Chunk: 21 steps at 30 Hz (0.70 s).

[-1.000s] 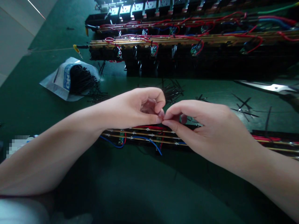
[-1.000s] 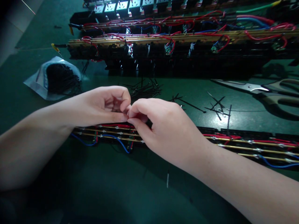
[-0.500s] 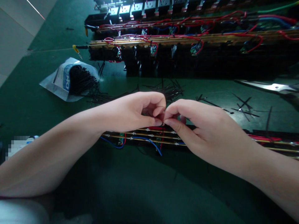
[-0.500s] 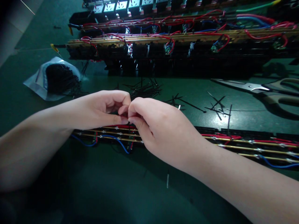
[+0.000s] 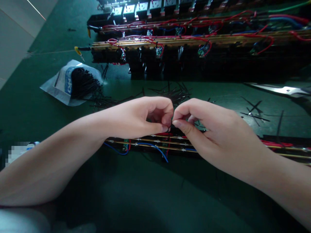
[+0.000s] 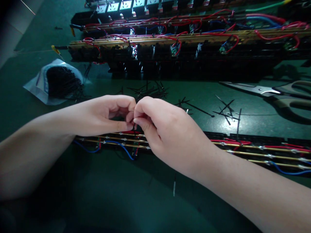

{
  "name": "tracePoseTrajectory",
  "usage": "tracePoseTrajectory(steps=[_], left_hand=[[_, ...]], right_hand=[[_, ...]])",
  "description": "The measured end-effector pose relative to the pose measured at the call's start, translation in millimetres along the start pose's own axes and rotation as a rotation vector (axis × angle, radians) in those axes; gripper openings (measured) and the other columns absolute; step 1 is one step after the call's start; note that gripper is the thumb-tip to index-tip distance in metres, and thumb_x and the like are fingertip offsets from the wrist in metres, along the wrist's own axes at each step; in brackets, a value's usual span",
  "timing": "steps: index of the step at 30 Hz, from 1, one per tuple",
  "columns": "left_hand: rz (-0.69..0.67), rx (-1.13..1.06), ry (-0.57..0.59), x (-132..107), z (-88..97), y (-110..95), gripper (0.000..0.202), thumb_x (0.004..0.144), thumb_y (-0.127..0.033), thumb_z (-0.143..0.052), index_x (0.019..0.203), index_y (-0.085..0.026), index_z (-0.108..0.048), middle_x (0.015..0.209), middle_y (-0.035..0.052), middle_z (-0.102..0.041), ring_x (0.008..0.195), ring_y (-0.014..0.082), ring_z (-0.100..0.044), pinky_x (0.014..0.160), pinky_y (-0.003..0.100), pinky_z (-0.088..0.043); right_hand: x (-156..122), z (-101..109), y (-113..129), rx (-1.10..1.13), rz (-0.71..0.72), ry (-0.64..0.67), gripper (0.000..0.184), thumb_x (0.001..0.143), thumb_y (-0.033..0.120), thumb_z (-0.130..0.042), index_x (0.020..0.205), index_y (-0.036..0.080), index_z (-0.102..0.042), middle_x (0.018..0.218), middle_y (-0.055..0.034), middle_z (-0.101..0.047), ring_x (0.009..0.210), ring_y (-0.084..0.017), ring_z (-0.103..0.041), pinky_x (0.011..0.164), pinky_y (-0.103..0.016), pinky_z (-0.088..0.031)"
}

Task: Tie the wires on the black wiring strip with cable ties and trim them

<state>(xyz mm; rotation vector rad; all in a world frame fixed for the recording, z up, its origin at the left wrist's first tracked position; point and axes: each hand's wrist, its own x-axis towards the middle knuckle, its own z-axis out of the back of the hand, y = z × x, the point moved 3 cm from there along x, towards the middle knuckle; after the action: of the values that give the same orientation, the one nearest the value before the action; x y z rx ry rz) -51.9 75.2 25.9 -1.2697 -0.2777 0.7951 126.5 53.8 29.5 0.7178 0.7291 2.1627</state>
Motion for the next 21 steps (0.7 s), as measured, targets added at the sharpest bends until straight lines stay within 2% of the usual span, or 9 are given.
tracePoseTrajectory(steps=[4, 8, 11, 16, 21], left_hand=[[0.016, 0.037, 0.007, -0.2, -0.5, -3.5, 0.001, 0.087, -0.019, -0.062, 0.088, -0.018, -0.061, 0.087, -0.0015, -0.066, 0.08, 0.0119, -0.063, 0.072, 0.022, -0.052], [0.003, 0.092, -0.029, -0.4, 0.4, -4.8, 0.008, 0.089, -0.025, -0.064, 0.088, -0.017, -0.068, 0.085, -0.0009, -0.07, 0.078, 0.0119, -0.064, 0.069, 0.022, -0.051], [0.008, 0.103, -0.062, -0.8, 1.6, -3.7, 0.008, 0.088, -0.023, -0.065, 0.086, -0.017, -0.07, 0.081, -0.0017, -0.07, 0.074, 0.011, -0.064, 0.066, 0.021, -0.05], [0.033, 0.021, -0.074, 0.3, 3.6, -2.5, 0.005, 0.086, -0.02, -0.064, 0.085, -0.017, -0.068, 0.081, -0.0012, -0.071, 0.073, 0.0111, -0.065, 0.067, 0.021, -0.051], [0.021, -0.042, -0.07, 1.0, 4.0, -2.8, 0.001, 0.085, -0.016, -0.064, 0.083, -0.017, -0.063, 0.081, -0.0015, -0.07, 0.075, 0.0102, -0.065, 0.067, 0.02, -0.05]], right_hand=[[0.1, -0.4, -1.4, 0.026, -0.002, -0.023, 0.011, 0.097, 0.013, -0.055, 0.092, 0.02, -0.061, 0.083, -0.0001, -0.07, 0.07, -0.015, -0.064, 0.059, -0.028, -0.044], [-0.5, 0.7, -0.9, 0.017, -0.022, -0.017, 0.012, 0.096, 0.013, -0.057, 0.09, 0.022, -0.061, 0.082, 0.0001, -0.07, 0.068, -0.015, -0.063, 0.058, -0.029, -0.043], [-0.6, 1.8, 0.4, 0.024, -0.031, -0.029, 0.01, 0.097, 0.016, -0.058, 0.09, 0.022, -0.061, 0.081, 0.0002, -0.069, 0.067, -0.015, -0.062, 0.058, -0.028, -0.043], [-0.5, 2.7, 1.5, 0.064, -0.052, -0.047, 0.014, 0.096, 0.011, -0.052, 0.095, 0.021, -0.061, 0.081, 0.0005, -0.067, 0.065, -0.013, -0.059, 0.057, -0.028, -0.045], [-0.3, 4.3, 2.1, 0.078, -0.103, -0.019, 0.021, 0.092, 0.009, -0.046, 0.092, 0.025, -0.06, 0.082, -0.0014, -0.069, 0.07, -0.019, -0.064, 0.062, -0.033, -0.049]])
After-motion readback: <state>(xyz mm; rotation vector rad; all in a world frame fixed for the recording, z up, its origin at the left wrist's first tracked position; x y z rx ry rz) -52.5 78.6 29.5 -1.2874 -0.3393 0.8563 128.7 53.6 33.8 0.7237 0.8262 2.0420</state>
